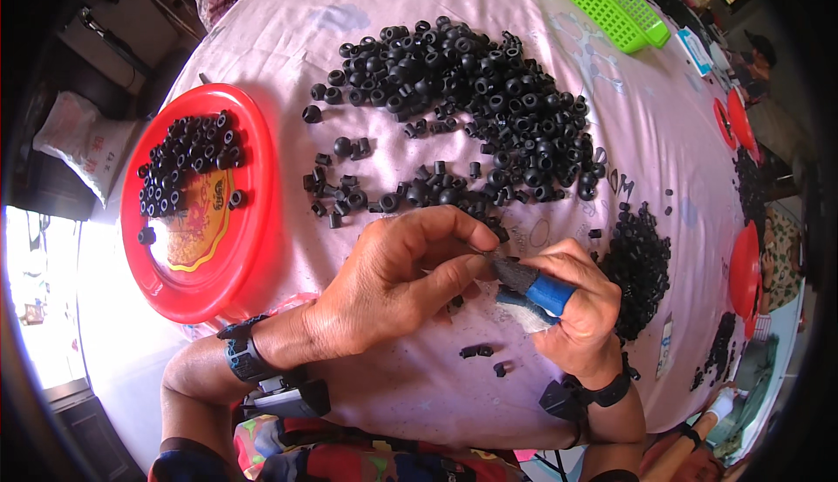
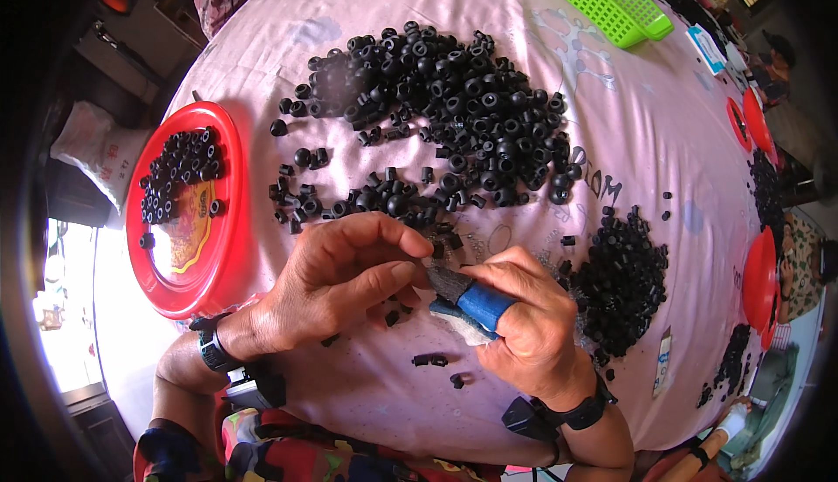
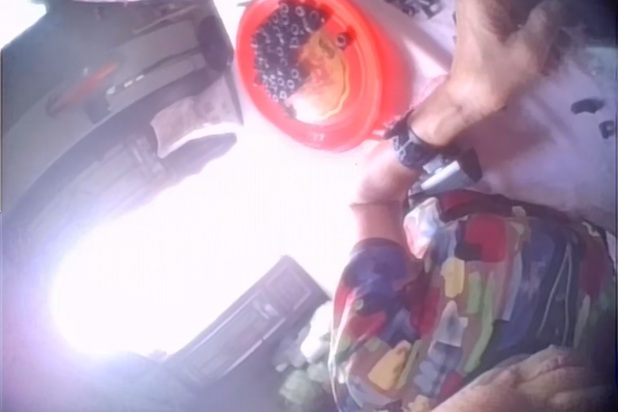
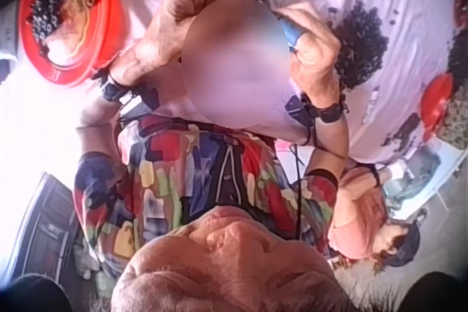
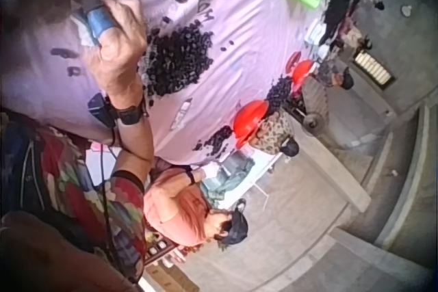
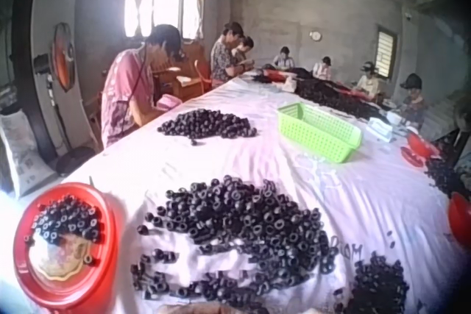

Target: Manually process and sort small black plastic shoe eyelets or components at a table.

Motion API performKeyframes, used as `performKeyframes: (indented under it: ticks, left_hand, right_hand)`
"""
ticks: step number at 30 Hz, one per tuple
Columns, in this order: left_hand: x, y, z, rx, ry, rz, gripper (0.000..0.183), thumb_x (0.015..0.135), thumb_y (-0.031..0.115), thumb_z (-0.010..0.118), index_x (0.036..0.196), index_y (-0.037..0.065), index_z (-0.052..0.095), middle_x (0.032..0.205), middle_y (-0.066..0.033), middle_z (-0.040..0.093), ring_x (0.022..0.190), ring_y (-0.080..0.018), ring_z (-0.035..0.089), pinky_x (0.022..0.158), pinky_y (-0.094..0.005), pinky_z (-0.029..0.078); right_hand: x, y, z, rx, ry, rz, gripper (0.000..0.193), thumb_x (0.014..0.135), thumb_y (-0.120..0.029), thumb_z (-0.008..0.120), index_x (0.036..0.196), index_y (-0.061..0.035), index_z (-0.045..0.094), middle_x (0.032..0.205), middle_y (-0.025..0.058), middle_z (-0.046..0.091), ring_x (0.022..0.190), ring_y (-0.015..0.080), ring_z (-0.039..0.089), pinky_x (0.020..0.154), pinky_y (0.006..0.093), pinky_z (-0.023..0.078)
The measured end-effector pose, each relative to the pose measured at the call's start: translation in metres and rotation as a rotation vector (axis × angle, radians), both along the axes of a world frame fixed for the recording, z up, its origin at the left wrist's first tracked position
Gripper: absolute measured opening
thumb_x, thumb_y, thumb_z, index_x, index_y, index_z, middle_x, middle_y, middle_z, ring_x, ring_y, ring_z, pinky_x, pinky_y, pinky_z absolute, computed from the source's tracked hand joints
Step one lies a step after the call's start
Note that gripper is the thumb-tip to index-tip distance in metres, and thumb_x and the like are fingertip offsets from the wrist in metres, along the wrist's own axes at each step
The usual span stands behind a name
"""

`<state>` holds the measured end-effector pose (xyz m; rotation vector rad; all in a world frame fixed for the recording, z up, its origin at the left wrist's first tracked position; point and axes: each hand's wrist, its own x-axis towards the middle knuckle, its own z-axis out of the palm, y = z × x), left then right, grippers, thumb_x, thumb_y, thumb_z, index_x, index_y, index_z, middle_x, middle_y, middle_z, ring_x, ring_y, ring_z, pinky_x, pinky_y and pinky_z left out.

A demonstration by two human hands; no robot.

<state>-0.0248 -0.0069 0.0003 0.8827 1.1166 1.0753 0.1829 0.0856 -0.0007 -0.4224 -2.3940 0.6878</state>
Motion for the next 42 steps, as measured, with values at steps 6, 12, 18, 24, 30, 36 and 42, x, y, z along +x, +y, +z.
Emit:
performKeyframes:
  ticks: [6, 12, 18, 24, 30, 36, 42]
  left_hand:
    - [-0.002, 0.000, -0.001, -0.018, -0.020, 0.012, 0.022, 0.101, 0.012, 0.058, 0.119, 0.000, 0.057, 0.100, -0.0067, 0.070, 0.086, -0.0094, 0.067, 0.059, -0.0190, 0.053]
    - [-0.003, -0.002, 0.005, -0.044, 0.026, 0.001, 0.022, 0.101, 0.012, 0.057, 0.119, 0.000, 0.057, 0.099, -0.0066, 0.070, 0.086, -0.0087, 0.067, 0.056, -0.0183, 0.052]
    - [0.007, -0.008, -0.013, 0.128, 0.031, 0.047, 0.021, 0.097, 0.018, 0.067, 0.107, 0.000, 0.063, 0.083, -0.0024, 0.068, 0.070, -0.0029, 0.055, 0.059, -0.0214, 0.047]
    - [0.019, -0.011, -0.001, 0.174, -0.037, 0.011, 0.017, 0.096, 0.015, 0.067, 0.104, 0.001, 0.068, 0.081, 0.0031, 0.064, 0.073, -0.0016, 0.053, 0.063, -0.0210, 0.046]
    - [0.010, -0.008, 0.005, 0.056, -0.148, -0.156, 0.012, 0.095, 0.012, 0.068, 0.104, 0.004, 0.070, 0.080, 0.0079, 0.062, 0.071, 0.0004, 0.049, 0.060, -0.0202, 0.041]
    - [0.008, -0.008, 0.008, 0.006, -0.203, -0.142, 0.010, 0.095, 0.013, 0.067, 0.101, 0.004, 0.069, 0.081, 0.0060, 0.063, 0.069, -0.0012, 0.050, 0.060, -0.0201, 0.041]
    - [0.002, -0.002, 0.006, 0.048, -0.228, -0.168, 0.019, 0.097, 0.020, 0.065, 0.102, 0.001, 0.067, 0.090, 0.0004, 0.067, 0.072, -0.0045, 0.055, 0.064, -0.0212, 0.046]
  right_hand:
    - [-0.001, -0.001, -0.003, -0.009, 0.020, 0.012, 0.030, 0.058, 0.004, 0.081, 0.086, 0.0008, 0.069, 0.092, 0.0112, 0.072, 0.077, 0.0278, 0.067, 0.065, 0.0337, 0.056]
    - [0.002, -0.002, 0.001, 0.028, -0.035, 0.019, 0.024, 0.064, 0.002, 0.076, 0.087, 0.0023, 0.069, 0.092, 0.0132, 0.072, 0.076, 0.0302, 0.067, 0.065, 0.0357, 0.055]
    - [0.000, -0.003, 0.008, 0.124, 0.069, -0.073, 0.020, 0.070, -0.003, 0.074, 0.090, -0.0007, 0.072, 0.088, 0.0115, 0.071, 0.075, 0.0288, 0.065, 0.066, 0.0358, 0.052]
    - [0.005, -0.013, 0.023, 0.214, 0.015, -0.031, 0.029, 0.073, -0.009, 0.073, 0.101, -0.0016, 0.072, 0.105, 0.0123, 0.070, 0.088, 0.0288, 0.063, 0.072, 0.0357, 0.052]
    - [0.005, -0.014, 0.023, 0.239, 0.005, -0.011, 0.044, 0.064, -0.006, 0.076, 0.107, -0.0029, 0.073, 0.116, 0.0110, 0.069, 0.094, 0.0264, 0.061, 0.075, 0.0345, 0.053]
    - [-0.001, -0.017, 0.025, 0.189, 0.013, -0.017, 0.043, 0.068, -0.008, 0.079, 0.110, -0.0034, 0.073, 0.117, 0.0105, 0.068, 0.095, 0.0272, 0.062, 0.077, 0.0346, 0.054]
    - [0.000, -0.011, 0.023, 0.000, 0.066, 0.022, 0.035, 0.070, -0.008, 0.080, 0.104, -0.0030, 0.074, 0.117, 0.0129, 0.069, 0.098, 0.0276, 0.064, 0.083, 0.0363, 0.052]
